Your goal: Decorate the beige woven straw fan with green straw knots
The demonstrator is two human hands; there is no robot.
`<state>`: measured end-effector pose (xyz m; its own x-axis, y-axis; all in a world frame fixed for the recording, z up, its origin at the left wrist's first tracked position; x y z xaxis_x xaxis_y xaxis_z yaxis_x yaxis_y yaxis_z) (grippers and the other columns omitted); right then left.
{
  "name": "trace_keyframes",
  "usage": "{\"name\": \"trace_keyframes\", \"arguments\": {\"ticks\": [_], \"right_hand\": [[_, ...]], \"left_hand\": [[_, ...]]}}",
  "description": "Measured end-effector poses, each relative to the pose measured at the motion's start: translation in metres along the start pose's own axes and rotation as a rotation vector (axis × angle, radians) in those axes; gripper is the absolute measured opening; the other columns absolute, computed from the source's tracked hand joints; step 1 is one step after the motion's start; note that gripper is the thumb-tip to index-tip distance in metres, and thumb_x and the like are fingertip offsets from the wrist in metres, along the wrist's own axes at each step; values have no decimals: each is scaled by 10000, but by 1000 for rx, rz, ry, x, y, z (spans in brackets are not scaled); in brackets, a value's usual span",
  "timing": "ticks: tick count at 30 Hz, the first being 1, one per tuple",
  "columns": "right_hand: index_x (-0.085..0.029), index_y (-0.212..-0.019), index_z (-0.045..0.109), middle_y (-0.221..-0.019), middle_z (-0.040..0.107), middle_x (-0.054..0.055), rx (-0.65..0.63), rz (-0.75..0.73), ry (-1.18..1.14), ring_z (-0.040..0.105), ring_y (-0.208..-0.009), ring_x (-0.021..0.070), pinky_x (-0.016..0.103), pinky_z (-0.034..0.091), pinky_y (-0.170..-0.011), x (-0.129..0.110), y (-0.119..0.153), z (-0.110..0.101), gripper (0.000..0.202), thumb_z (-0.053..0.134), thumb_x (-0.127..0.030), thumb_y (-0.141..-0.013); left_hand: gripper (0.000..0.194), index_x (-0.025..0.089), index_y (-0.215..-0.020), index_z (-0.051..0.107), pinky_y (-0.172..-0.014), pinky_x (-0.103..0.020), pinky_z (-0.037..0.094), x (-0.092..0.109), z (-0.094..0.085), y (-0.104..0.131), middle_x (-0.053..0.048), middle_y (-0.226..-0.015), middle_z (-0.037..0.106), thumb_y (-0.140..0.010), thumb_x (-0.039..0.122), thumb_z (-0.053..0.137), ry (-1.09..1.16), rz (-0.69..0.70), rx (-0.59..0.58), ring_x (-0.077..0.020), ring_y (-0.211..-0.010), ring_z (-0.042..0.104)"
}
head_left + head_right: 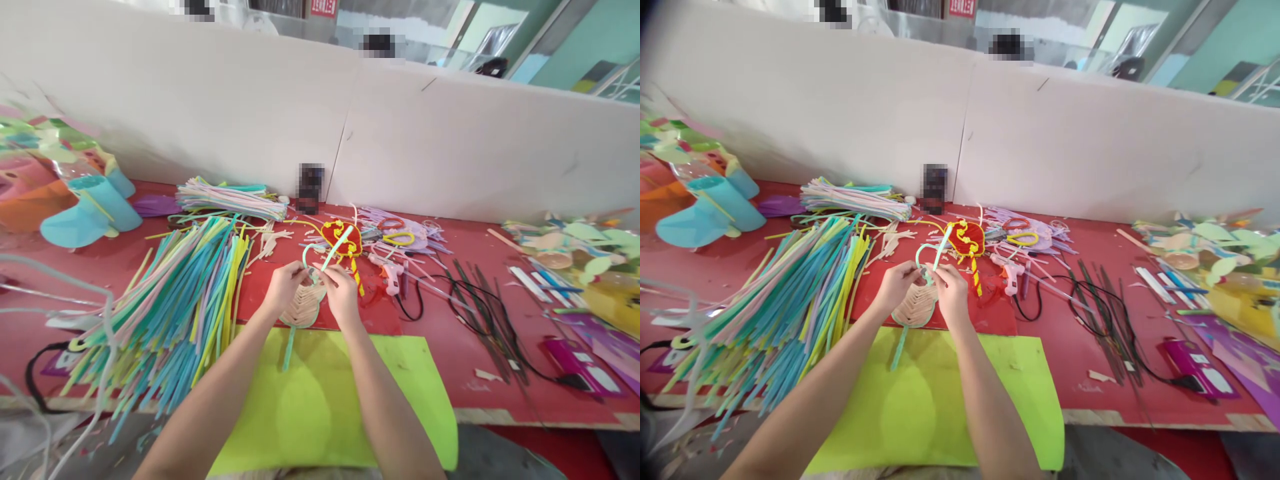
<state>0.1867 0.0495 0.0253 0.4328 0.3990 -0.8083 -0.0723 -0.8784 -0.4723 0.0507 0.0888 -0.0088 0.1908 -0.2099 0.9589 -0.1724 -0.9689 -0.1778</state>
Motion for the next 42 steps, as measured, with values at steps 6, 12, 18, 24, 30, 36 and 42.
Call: {"name": "trace_keyframes", "arguments": {"ticks": [6,12,18,24,30,36,42], "right_hand": [[-226,-993,694,-907,680,59,-25,-72,57,636,-836,171,285,498,-779,-7,0,4,211,531,-287,-874],[-226,-935,691,-915,698,46,19,-103,42,645,-849,173,294,505,-792,-11,3,5,158,569,-278,-850],[-202,-916,633,-860,692,51,198,65,-73,650,-735,168,295,529,-692,7,6,-9,191,614,-355,-804],[-187,-812,606,-738,666,28,263,180,-230,635,-621,153,274,528,-610,17,7,-12,218,613,-404,-789],[-191,-798,603,-730,657,26,214,155,-110,628,-653,153,262,512,-639,14,4,-11,231,569,-418,-818],[-198,-817,627,-737,665,41,115,64,-36,637,-671,171,282,511,-663,15,1,-7,202,546,-381,-844],[-209,-849,663,-854,679,56,79,-136,129,635,-798,172,304,501,-776,0,-1,-6,158,532,-296,-867]], "left_hand": [[140,166,-751,634,-625,-231,485,-5,-8,4,-2,-661,652,-759,302,603,133,-20,163,-129,-613,621],[233,155,-881,662,-628,-248,514,-10,-7,7,-34,-769,679,-776,350,590,292,-42,230,-135,-650,625],[245,166,-928,687,-710,-267,514,-8,4,3,-40,-822,689,-726,302,654,305,-28,83,-158,-754,636],[221,146,-858,678,-690,-261,507,-13,6,2,-41,-767,681,-704,304,680,378,-72,87,-150,-719,637],[305,160,-965,599,-705,-281,521,-10,-5,6,-32,-783,685,-685,245,688,422,-83,233,-150,-716,657],[190,154,-863,647,-710,-279,523,-12,-8,7,-43,-794,687,-698,248,660,362,-85,248,-146,-715,650],[150,162,-823,668,-704,-273,516,-8,-3,6,-32,-771,690,-696,241,652,289,-67,169,-145,-708,648]]}}
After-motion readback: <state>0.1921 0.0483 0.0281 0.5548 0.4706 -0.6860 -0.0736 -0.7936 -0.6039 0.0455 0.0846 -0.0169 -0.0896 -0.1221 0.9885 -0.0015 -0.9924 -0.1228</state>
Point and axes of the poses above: each hand's wrist, its own y-axis away from the middle knuckle, its own z-axis out of the palm, x = y × z, the point moved 9 cm from there along -y, towards the middle knuckle
